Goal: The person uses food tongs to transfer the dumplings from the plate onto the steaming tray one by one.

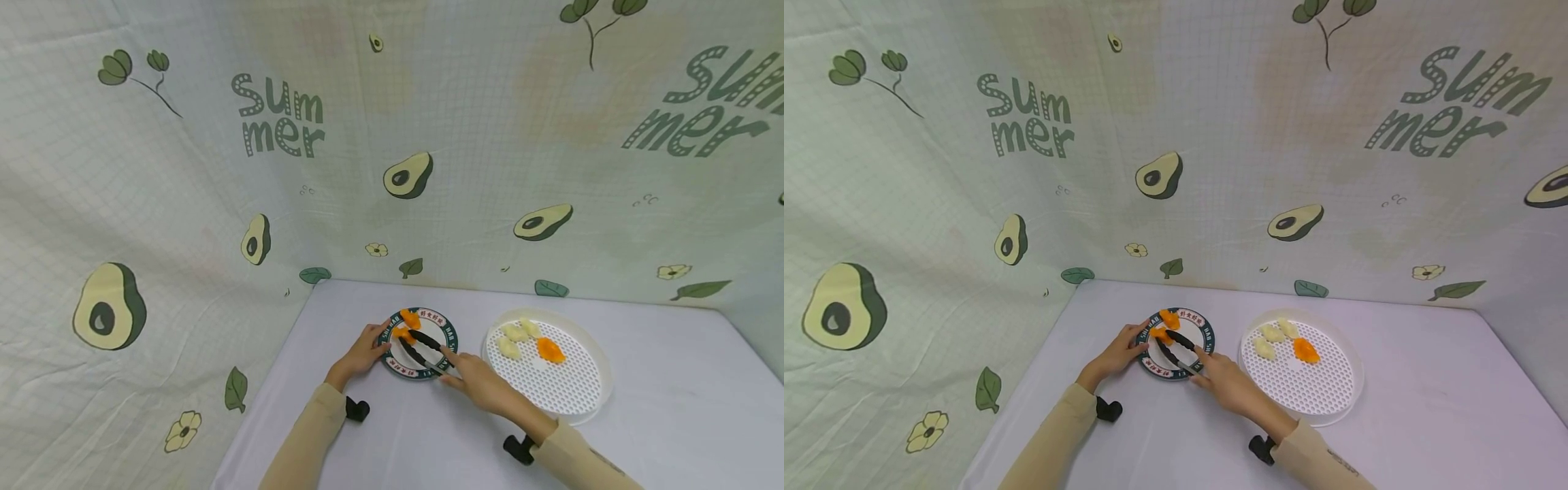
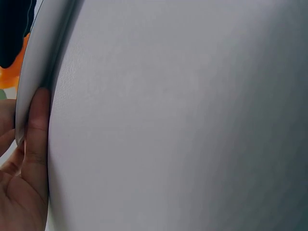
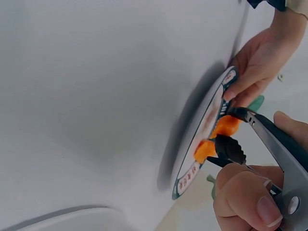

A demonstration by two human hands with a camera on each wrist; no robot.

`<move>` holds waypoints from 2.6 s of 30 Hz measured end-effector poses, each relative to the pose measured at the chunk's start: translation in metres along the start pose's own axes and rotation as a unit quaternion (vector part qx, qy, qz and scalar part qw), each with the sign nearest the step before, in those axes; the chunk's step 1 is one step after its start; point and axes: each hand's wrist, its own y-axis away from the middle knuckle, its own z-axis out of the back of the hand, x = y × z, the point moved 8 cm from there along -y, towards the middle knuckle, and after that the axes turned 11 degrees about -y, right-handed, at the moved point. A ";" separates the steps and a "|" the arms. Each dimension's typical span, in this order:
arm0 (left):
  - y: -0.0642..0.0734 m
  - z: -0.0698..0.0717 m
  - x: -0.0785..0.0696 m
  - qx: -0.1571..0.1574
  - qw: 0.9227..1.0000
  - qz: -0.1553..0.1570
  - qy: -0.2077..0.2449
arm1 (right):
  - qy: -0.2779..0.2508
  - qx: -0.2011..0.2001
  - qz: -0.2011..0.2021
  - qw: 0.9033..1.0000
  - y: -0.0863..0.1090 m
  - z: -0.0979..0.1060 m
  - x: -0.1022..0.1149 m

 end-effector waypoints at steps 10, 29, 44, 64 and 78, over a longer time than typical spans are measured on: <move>-0.002 -0.003 0.003 0.007 1.000 0.010 -0.001 | 0.004 -0.017 -0.002 1.000 0.022 0.016 -0.005; -0.001 -0.004 0.004 0.005 1.000 0.009 0.014 | 0.042 -0.055 0.016 0.997 0.080 0.064 -0.018; 0.000 -0.004 0.004 0.002 1.000 0.013 0.017 | 0.064 -0.086 -0.002 0.994 0.113 0.092 -0.040; 0.001 -0.004 0.002 -0.002 1.000 0.010 0.009 | 0.096 -0.094 -0.065 0.989 0.149 0.115 -0.091; 0.000 -0.007 0.004 -0.002 1.000 0.008 0.003 | 0.108 -0.067 -0.091 0.988 0.151 0.112 -0.107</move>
